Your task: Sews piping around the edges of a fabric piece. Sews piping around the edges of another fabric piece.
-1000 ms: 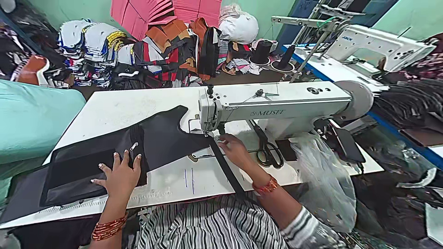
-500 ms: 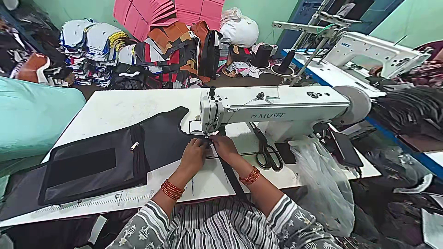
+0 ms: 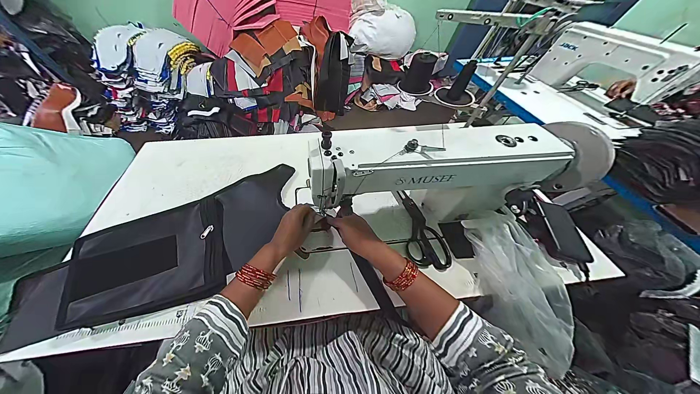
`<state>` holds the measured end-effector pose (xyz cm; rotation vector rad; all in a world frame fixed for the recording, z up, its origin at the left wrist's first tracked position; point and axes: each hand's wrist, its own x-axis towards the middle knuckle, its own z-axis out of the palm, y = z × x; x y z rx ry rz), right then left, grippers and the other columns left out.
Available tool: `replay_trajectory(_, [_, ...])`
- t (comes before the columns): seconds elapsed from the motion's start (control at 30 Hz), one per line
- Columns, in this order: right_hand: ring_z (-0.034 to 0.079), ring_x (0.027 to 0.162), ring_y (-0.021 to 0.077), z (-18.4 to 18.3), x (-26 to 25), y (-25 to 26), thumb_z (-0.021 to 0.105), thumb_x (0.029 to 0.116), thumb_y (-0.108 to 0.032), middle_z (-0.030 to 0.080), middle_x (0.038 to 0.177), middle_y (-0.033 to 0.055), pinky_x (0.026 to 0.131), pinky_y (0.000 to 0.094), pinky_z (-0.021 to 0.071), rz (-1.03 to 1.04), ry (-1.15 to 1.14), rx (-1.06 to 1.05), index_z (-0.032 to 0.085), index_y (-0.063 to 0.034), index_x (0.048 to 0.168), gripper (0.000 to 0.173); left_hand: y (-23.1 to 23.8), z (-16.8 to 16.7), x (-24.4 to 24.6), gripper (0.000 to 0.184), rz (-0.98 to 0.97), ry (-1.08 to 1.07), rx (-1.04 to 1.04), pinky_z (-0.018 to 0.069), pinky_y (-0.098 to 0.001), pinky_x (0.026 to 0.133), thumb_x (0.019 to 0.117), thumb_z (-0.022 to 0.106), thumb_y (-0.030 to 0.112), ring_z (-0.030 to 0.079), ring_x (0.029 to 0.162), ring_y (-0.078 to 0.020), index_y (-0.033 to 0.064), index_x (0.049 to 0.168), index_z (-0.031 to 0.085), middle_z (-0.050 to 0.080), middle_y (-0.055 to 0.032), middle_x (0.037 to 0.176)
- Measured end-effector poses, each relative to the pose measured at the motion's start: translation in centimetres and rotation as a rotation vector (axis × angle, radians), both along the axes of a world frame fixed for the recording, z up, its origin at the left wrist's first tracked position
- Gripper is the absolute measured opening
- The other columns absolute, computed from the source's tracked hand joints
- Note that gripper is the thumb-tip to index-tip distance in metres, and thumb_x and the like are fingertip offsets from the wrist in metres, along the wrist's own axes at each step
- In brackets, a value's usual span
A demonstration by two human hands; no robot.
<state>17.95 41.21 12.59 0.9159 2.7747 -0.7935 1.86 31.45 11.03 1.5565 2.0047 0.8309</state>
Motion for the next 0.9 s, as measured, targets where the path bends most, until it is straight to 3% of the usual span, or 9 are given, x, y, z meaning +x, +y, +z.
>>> replay_trajectory(0.17, [0.058,0.125,0.0381,0.5,-2.1,-2.8,0.044,0.1032,0.000,0.056,0.138,0.0251,0.105,0.0493,0.0476,-0.130,-0.101,-0.069,0.065,0.0010,0.131,0.034,-0.1,-0.5,-0.2,0.031,-0.088,0.003,0.061,0.0510,-0.0429,0.093,0.1056,0.046,0.011,0.066,0.096,-0.0314,-0.0113,0.107,0.067,0.068,-0.0245,0.105])
replay_trajectory(0.23, [0.060,0.124,0.0365,0.3,-2.1,-3.3,0.044,0.1040,-0.002,0.060,0.134,0.0241,0.105,0.0487,0.0475,-0.214,0.002,-0.095,0.066,0.0020,0.128,0.033,-0.2,-1.0,-0.8,0.031,-0.126,-0.013,0.169,0.0516,-0.0410,0.092,0.1046,0.049,0.013,0.066,0.096,-0.0297,-0.0099,0.104,0.071,0.070,-0.0241,0.105])
replay_trajectory(0.27, [0.061,0.122,0.0359,-0.1,-1.7,-3.4,0.045,0.1039,-0.002,0.063,0.129,0.0242,0.104,0.0486,0.0474,-0.252,0.097,-0.109,0.067,0.0034,0.126,0.032,-0.3,-1.4,-1.3,0.032,-0.126,-0.023,0.225,0.0512,-0.0422,0.096,0.1042,0.051,0.015,0.067,0.102,-0.0307,-0.0082,0.105,0.073,0.071,-0.0238,0.109])
replay_trajectory(0.33, [0.066,0.110,0.0310,-0.8,-1.0,-3.2,0.049,0.1035,-0.005,0.069,0.117,0.0209,0.099,0.0455,0.0501,-0.340,0.232,-0.154,0.064,0.0045,0.128,0.030,-0.2,-2.6,-1.8,0.028,-0.129,-0.013,0.282,0.0458,-0.0490,0.106,0.1021,0.056,0.016,0.063,0.118,-0.0359,-0.0022,0.112,0.076,0.069,-0.0233,0.119])
replay_trajectory(0.37, [0.067,0.097,0.0266,-1.1,-0.8,-3.1,0.051,0.1031,-0.007,0.068,0.106,0.0168,0.090,0.0426,0.0522,-0.388,0.249,-0.175,0.057,0.0022,0.131,0.030,-0.3,-3.1,-1.7,0.027,-0.133,0.009,0.263,0.0422,-0.0529,0.110,0.1009,0.059,0.016,0.060,0.123,-0.0376,0.0020,0.115,0.076,0.068,-0.0227,0.125])
replay_trajectory(0.47, [0.065,0.085,0.0203,-1.5,-0.7,-2.4,0.059,0.0991,-0.007,0.068,0.099,0.0129,0.081,0.0368,0.0529,-0.497,0.302,-0.270,0.052,-0.0007,0.139,0.041,-0.5,-3.8,-0.6,0.026,-0.107,0.060,0.244,0.0359,-0.0603,0.113,0.0974,0.065,0.016,0.056,0.128,-0.0418,0.0065,0.118,0.077,0.066,-0.0223,0.128])
replay_trajectory(0.77, [0.062,0.094,0.0199,-1.3,-0.5,-1.6,0.055,0.0983,-0.001,0.067,0.113,0.0182,0.087,0.0352,0.0500,-0.469,0.304,-0.409,0.058,0.0030,0.138,0.040,-1.0,-4.3,0.8,0.028,-0.124,0.206,0.285,0.0346,-0.0659,0.110,0.0990,0.062,0.022,0.050,0.134,-0.0465,0.0108,0.118,0.078,0.067,-0.0181,0.131])
replay_trajectory(0.83, [0.062,0.101,0.0215,-1.4,-0.5,-1.7,0.053,0.0999,-0.001,0.066,0.120,0.0199,0.090,0.0349,0.0498,-0.456,0.291,-0.399,0.057,0.0026,0.140,0.041,-0.9,-4.4,0.9,0.029,-0.150,0.227,0.274,0.0358,-0.0640,0.111,0.1001,0.059,0.020,0.052,0.133,-0.0447,0.0096,0.120,0.077,0.068,-0.0170,0.129])
replay_trajectory(0.9, [0.061,0.113,0.0263,-1.3,-0.4,-2.0,0.051,0.1011,-0.001,0.063,0.130,0.0240,0.100,0.0361,0.0474,-0.413,0.271,-0.336,0.057,0.0035,0.141,0.041,-0.9,-4.3,0.8,0.030,-0.177,0.243,0.272,0.0364,-0.0623,0.112,0.1012,0.057,0.019,0.054,0.132,-0.0435,0.0073,0.121,0.076,0.068,-0.0186,0.129])
